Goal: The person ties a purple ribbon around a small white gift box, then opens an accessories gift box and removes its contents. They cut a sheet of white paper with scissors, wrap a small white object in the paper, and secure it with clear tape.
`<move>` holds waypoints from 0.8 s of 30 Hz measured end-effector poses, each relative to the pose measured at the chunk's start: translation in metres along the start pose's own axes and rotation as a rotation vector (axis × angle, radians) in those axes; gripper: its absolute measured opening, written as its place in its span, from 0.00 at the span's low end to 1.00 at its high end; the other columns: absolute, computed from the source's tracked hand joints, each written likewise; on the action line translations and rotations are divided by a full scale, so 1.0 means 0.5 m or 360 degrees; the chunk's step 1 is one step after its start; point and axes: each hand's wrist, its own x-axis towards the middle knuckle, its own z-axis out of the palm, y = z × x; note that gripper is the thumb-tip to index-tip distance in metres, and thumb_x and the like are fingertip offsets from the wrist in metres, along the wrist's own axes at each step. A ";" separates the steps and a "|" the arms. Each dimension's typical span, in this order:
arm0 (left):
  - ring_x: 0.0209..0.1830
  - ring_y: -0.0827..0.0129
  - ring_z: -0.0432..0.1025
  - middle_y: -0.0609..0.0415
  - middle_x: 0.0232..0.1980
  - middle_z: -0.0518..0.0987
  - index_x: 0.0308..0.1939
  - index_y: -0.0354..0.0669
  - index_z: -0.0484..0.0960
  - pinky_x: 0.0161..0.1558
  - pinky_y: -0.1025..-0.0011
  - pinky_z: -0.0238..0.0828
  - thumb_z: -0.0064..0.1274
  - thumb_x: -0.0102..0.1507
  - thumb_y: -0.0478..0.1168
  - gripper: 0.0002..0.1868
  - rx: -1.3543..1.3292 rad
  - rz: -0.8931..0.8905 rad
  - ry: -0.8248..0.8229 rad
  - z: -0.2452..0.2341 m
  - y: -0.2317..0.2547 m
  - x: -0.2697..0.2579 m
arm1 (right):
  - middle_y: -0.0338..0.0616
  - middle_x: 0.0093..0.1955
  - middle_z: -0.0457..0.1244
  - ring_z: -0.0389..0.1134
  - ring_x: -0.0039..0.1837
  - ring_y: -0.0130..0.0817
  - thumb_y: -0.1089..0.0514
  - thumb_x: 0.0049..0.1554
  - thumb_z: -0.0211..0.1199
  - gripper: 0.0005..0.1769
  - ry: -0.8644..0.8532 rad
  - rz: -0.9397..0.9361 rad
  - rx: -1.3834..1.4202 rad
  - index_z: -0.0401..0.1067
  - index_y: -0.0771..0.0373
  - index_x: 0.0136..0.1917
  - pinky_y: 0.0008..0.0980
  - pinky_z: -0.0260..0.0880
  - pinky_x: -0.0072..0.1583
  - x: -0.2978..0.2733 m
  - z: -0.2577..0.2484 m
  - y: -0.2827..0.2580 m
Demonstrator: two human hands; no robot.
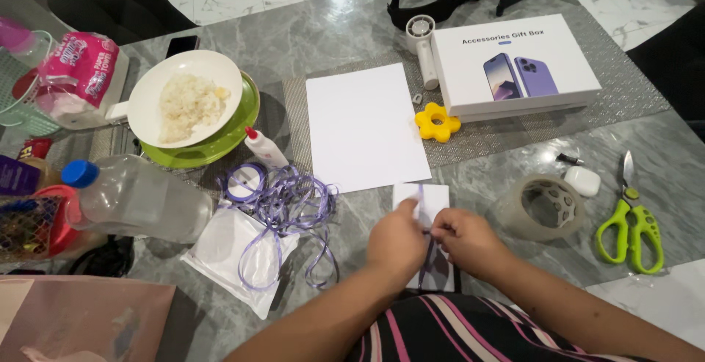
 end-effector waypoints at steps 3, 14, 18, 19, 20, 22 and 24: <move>0.44 0.50 0.81 0.41 0.41 0.84 0.53 0.43 0.81 0.46 0.57 0.75 0.50 0.60 0.38 0.17 -0.0231 -0.0307 0.0090 0.013 -0.013 0.003 | 0.43 0.32 0.63 0.64 0.32 0.28 0.60 0.57 0.65 0.05 -0.0016 -0.0057 -0.0034 0.74 0.64 0.42 0.32 0.67 0.34 -0.004 0.002 -0.011; 0.44 0.44 0.76 0.39 0.39 0.82 0.36 0.41 0.84 0.45 0.52 0.72 0.50 0.59 0.37 0.08 -0.0005 -0.0223 -0.0143 0.011 -0.007 -0.005 | 0.46 0.40 0.65 0.67 0.39 0.34 0.63 0.55 0.64 0.03 0.0041 -0.0400 -0.0233 0.74 0.65 0.42 0.36 0.70 0.42 -0.015 0.001 -0.029; 0.44 0.41 0.74 0.38 0.41 0.80 0.33 0.39 0.82 0.44 0.49 0.70 0.53 0.57 0.36 0.06 0.0055 0.0056 -0.0089 0.010 -0.025 -0.006 | 0.47 0.58 0.66 0.70 0.51 0.39 0.65 0.51 0.64 0.03 0.0077 -0.1112 -0.0407 0.74 0.63 0.42 0.35 0.71 0.51 -0.016 -0.007 -0.040; 0.44 0.41 0.74 0.38 0.40 0.80 0.33 0.38 0.82 0.44 0.49 0.70 0.52 0.57 0.35 0.05 0.0031 0.0150 -0.0051 0.010 -0.034 -0.005 | 0.48 0.59 0.67 0.70 0.53 0.41 0.64 0.52 0.65 0.02 0.0004 -0.1180 -0.0437 0.74 0.64 0.41 0.36 0.70 0.53 -0.010 -0.009 -0.045; 0.44 0.41 0.73 0.38 0.40 0.80 0.32 0.37 0.82 0.45 0.49 0.69 0.51 0.57 0.34 0.05 0.0006 0.0244 -0.0012 0.010 -0.043 -0.003 | 0.48 0.60 0.68 0.70 0.55 0.43 0.64 0.52 0.66 0.03 -0.0069 -0.1249 -0.0466 0.74 0.64 0.41 0.37 0.69 0.54 0.000 -0.014 -0.051; 0.44 0.41 0.73 0.38 0.39 0.79 0.31 0.37 0.82 0.46 0.50 0.69 0.49 0.57 0.32 0.05 -0.0024 0.0332 -0.0005 0.011 -0.059 -0.001 | 0.47 0.54 0.69 0.71 0.53 0.43 0.63 0.52 0.67 0.04 -0.0186 -0.1084 -0.0464 0.74 0.64 0.40 0.36 0.69 0.54 0.012 -0.016 -0.057; 0.45 0.42 0.73 0.39 0.39 0.79 0.32 0.36 0.81 0.47 0.51 0.70 0.48 0.58 0.32 0.05 -0.0051 0.0306 -0.0052 0.014 -0.071 -0.003 | 0.45 0.41 0.70 0.72 0.46 0.39 0.61 0.52 0.68 0.04 -0.0293 -0.0624 -0.0422 0.75 0.63 0.41 0.34 0.71 0.51 0.020 -0.016 -0.059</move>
